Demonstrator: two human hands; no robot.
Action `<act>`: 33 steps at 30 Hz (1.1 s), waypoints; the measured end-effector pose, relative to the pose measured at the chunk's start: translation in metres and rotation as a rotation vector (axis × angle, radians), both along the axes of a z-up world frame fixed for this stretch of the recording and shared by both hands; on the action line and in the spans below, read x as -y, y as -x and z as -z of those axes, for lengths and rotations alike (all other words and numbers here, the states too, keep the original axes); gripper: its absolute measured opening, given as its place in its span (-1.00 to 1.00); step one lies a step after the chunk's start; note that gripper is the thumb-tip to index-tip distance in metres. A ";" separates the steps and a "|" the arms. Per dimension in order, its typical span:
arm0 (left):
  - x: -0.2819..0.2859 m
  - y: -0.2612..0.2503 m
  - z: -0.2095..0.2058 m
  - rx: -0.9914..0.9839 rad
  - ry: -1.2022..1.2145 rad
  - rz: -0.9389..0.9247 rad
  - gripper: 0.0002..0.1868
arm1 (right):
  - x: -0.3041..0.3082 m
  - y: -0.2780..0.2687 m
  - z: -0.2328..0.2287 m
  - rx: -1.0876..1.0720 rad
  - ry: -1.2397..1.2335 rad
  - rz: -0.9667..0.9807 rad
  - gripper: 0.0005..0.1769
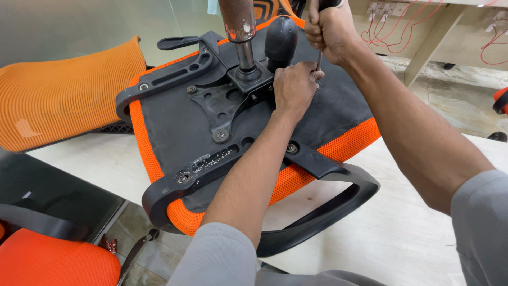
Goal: The person assembles an orange office chair by attaching the seat to the base using screws and a screwdriver. They insert screws into the base, tighten them with a screwdriver, and reposition the seat to secure it.
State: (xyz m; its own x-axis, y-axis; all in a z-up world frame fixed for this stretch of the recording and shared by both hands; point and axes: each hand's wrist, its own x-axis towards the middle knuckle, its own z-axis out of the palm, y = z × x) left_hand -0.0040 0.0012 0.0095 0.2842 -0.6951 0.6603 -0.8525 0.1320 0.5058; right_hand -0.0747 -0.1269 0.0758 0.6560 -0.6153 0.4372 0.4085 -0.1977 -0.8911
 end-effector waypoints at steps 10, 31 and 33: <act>0.005 -0.003 0.006 0.051 0.023 -0.007 -0.78 | -0.011 -0.028 0.001 0.061 0.011 0.424 -0.77; -0.001 -0.005 0.012 0.062 -0.001 0.073 -0.88 | 0.014 0.057 -0.018 0.220 -0.197 0.394 -0.85; 0.001 -0.005 0.011 0.051 0.006 0.096 -0.89 | 0.021 0.085 -0.020 0.130 -0.172 0.456 -0.85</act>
